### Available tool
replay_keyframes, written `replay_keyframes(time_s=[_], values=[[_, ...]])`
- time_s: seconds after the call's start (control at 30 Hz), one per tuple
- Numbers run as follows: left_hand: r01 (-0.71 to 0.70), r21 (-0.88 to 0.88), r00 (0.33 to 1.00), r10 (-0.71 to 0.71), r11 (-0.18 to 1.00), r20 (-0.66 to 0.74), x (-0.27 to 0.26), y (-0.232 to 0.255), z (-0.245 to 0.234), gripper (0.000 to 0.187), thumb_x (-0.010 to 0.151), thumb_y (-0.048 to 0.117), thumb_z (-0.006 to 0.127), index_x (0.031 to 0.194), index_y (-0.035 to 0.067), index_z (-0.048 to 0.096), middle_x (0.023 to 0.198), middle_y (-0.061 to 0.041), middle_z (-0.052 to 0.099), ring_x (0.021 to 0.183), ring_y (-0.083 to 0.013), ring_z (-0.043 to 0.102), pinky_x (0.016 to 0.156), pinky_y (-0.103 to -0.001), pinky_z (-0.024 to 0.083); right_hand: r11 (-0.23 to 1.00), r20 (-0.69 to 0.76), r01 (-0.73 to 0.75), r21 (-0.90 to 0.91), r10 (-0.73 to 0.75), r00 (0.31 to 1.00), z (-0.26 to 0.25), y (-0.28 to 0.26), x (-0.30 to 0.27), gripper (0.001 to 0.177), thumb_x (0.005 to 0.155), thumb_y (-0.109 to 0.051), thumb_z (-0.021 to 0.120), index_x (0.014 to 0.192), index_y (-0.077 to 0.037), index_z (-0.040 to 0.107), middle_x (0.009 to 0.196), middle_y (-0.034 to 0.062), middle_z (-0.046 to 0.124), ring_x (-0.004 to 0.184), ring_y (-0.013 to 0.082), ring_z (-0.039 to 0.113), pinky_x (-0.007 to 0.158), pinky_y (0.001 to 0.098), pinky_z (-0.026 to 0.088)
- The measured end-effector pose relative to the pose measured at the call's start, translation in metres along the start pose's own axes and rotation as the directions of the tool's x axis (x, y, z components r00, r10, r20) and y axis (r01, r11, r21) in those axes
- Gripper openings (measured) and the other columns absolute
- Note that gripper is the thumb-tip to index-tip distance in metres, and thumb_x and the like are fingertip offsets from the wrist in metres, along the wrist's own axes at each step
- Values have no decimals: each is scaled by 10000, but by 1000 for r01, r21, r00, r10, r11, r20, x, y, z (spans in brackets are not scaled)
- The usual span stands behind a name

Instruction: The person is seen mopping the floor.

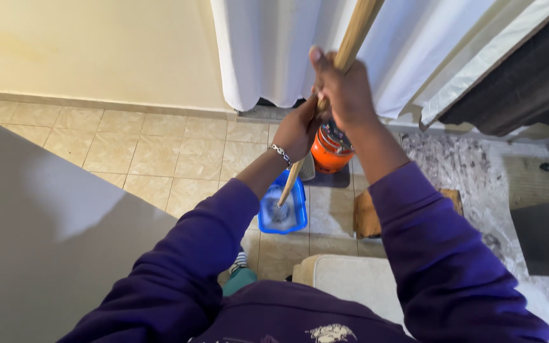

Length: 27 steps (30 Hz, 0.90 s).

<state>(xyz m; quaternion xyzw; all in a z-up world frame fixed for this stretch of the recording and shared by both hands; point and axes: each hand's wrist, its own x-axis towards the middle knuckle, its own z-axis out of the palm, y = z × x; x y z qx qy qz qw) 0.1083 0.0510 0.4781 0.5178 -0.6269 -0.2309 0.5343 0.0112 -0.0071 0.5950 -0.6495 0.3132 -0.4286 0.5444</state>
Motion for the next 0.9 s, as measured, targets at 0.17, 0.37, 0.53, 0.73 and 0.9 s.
replay_keyframes(time_s=[0.17, 0.37, 0.53, 0.73, 0.9], values=[[-51, -146, 998, 43, 988, -55, 32, 49, -36, 313, 1089, 277, 552, 1352, 108, 544, 1038, -148, 725, 946, -290, 733, 823, -401, 571, 975, 56, 167, 145, -177, 983, 6, -37, 24, 333, 1035, -328, 742, 903, -88, 552, 752, -1, 522, 678, 111, 513, 718, 303, 500], [-6, -92, 1000, 8, 996, 19, 31, 6, -34, 323, 1006, 220, 601, 1295, 79, 574, 1066, -130, 726, 931, -268, 744, 808, -372, 583, 975, -118, 121, 188, -99, 988, 21, 20, 9, 245, 1011, -277, 700, 1047, -96, 539, 863, -16, 542, 768, 88, 517, 711, 264, 456], [170, -24, 963, -161, 985, 218, 6, -29, -21, 318, 906, 216, 692, 1167, 48, 626, 987, -118, 754, 900, -250, 750, 801, -372, 575, 991, -182, -51, 128, 74, 981, 25, 55, -22, 288, 980, -275, 745, 828, -86, 591, 721, -19, 518, 655, 89, 468, 605, 250, 378], [310, 35, 889, -303, 950, 343, -23, -86, 14, 299, 893, 275, 724, 1084, 49, 677, 960, -130, 771, 893, -262, 743, 826, -391, 572, 983, -12, -185, 16, 185, 983, 15, 75, -32, 465, 945, -262, 736, 596, -129, 458, 548, -29, 431, 495, 83, 400, 470, 261, 310], [369, 86, 874, -378, 925, 305, -32, -87, 13, 347, 903, 335, 723, 1158, 101, 697, 1046, -130, 763, 1005, -336, 713, 859, -429, 546, 959, 95, -283, 32, 279, 956, 12, 101, -28, 424, 938, -223, 701, 606, -119, 457, 555, -28, 439, 497, 76, 380, 476, 261, 317]])
